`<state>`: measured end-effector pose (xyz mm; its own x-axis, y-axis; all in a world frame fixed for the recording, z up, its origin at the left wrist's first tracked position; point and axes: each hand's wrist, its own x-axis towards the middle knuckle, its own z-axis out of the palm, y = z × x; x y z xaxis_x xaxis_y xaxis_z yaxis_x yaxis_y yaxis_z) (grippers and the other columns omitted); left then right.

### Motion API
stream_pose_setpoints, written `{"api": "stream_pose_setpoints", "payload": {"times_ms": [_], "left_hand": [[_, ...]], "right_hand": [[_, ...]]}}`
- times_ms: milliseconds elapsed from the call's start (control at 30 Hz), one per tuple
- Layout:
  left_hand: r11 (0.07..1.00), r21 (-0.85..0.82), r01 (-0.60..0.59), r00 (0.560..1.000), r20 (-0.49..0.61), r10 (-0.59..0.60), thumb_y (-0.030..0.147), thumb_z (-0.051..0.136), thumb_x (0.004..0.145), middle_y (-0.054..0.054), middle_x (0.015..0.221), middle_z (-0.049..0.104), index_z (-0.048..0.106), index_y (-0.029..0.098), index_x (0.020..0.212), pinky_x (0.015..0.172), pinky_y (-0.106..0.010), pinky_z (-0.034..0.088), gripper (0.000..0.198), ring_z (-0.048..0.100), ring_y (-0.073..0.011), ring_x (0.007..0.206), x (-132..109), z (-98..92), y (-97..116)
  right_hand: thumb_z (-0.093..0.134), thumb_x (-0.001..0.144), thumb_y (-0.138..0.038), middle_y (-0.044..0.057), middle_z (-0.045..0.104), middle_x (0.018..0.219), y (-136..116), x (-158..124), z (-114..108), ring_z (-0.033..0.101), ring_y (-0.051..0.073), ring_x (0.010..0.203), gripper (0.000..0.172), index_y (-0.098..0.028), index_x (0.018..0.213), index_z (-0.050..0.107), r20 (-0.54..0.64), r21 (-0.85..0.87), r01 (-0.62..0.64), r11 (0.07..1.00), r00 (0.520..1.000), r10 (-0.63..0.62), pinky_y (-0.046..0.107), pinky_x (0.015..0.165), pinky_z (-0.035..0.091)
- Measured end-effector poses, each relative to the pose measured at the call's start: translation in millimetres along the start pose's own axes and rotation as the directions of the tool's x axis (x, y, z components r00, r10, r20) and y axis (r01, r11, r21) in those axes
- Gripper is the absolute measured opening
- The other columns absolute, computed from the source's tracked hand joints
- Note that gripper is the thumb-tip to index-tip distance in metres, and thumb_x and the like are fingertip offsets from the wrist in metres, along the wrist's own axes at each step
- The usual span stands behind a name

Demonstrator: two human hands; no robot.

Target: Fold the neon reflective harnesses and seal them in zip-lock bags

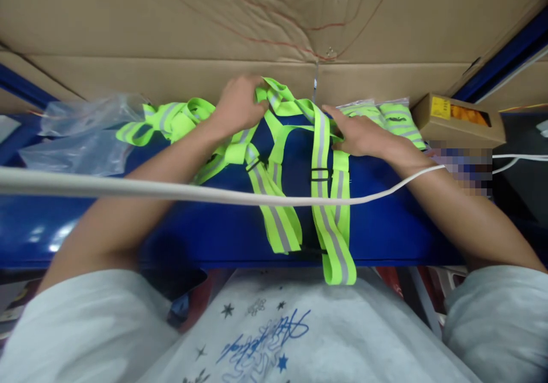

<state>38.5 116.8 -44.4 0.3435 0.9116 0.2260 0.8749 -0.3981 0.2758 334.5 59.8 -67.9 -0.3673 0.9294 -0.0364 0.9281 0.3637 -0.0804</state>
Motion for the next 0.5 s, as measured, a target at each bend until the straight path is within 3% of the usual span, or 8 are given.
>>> {"api": "stream_pose_setpoints", "payload": {"times_ms": [100, 200, 267, 333, 400, 500], "left_hand": [[0.98, -0.178, -0.094, 0.994, 0.039, 0.103, 0.085, 0.034, 0.104, 0.005, 0.134, 0.07, 0.059, 0.017, 0.143, 0.103, -0.034, 0.045, 0.082, 0.049, -0.0121, 0.106, -5.5, -12.8, -2.8], [0.954, -0.277, -0.111, 0.978, 0.141, 0.155, 0.087, 0.043, 0.1, 0.0, 0.103, 0.074, 0.056, 0.016, 0.147, 0.091, -0.033, 0.048, 0.086, 0.044, -0.0125, 0.088, -9.3, -19.5, -8.6], [0.974, -0.206, -0.091, 0.985, 0.127, 0.118, 0.073, 0.053, 0.103, -0.003, 0.104, 0.072, 0.054, 0.015, 0.147, 0.091, -0.035, 0.049, 0.073, 0.045, -0.0131, 0.085, -11.5, -21.5, -12.6], [0.994, -0.08, -0.079, 0.997, -0.007, 0.078, 0.05, 0.055, 0.106, -0.003, 0.124, 0.069, 0.055, 0.02, 0.145, 0.098, -0.039, 0.051, 0.049, 0.052, -0.0163, 0.095, -14.5, -21.8, -14.3], [0.998, 0.061, -0.034, 0.985, -0.167, 0.044, 0.028, 0.051, 0.102, -0.001, 0.14, 0.062, 0.055, 0.028, 0.142, 0.105, -0.043, 0.051, 0.04, 0.055, -0.0197, 0.11, -18.4, -20.7, -13.1], [0.984, 0.168, 0.065, 0.963, -0.267, -0.018, 0.012, 0.046, 0.096, -0.006, 0.144, 0.058, 0.053, 0.029, 0.143, 0.104, -0.051, 0.052, 0.051, 0.056, -0.0258, 0.122, -23.6, -17.4, -9.7]], "right_hand": [[0.069, 0.091, -0.034, 0.017, 0.077, 0.125, 7.9, -2.1, 0.5, 0.074, 0.042, 0.106, 0.097, -0.022, 0.176, 0.025, -0.138, 0.071, -0.041, 0.997, 0.989, 0.051, 0.055, 0.088, 0.059], [0.059, 0.099, -0.032, 0.02, 0.074, 0.132, 7.1, -3.0, -1.3, 0.074, 0.046, 0.114, 0.084, -0.019, 0.175, 0.027, -0.217, 0.091, -0.13, 0.987, 0.965, 0.147, 0.062, 0.096, 0.058], [0.064, 0.097, -0.03, 0.022, 0.066, 0.148, 6.0, -3.9, -4.3, 0.069, 0.049, 0.127, 0.09, -0.019, 0.177, 0.023, -0.211, 0.089, -0.15, 0.985, 0.963, 0.166, 0.065, 0.103, 0.055], [0.076, 0.09, -0.032, 0.021, 0.051, 0.165, 7.6, -5.4, -8.0, 0.059, 0.049, 0.142, 0.106, -0.02, 0.178, 0.018, -0.171, 0.105, -0.086, 0.991, 0.98, 0.103, 0.065, 0.113, 0.052], [0.083, 0.086, -0.041, 0.017, 0.042, 0.172, 10.8, -7.4, -12.4, 0.052, 0.047, 0.15, 0.115, -0.021, 0.178, 0.018, -0.102, 0.156, 0.03, 0.987, 0.995, -0.014, 0.062, 0.12, 0.048], [0.07, 0.098, -0.055, 0.016, 0.057, 0.162, 12.3, -9.5, -19.7, 0.061, 0.042, 0.143, 0.098, -0.02, 0.177, 0.023, -0.091, 0.244, 0.09, 0.966, 0.993, -0.07, 0.059, 0.119, 0.05]]}}
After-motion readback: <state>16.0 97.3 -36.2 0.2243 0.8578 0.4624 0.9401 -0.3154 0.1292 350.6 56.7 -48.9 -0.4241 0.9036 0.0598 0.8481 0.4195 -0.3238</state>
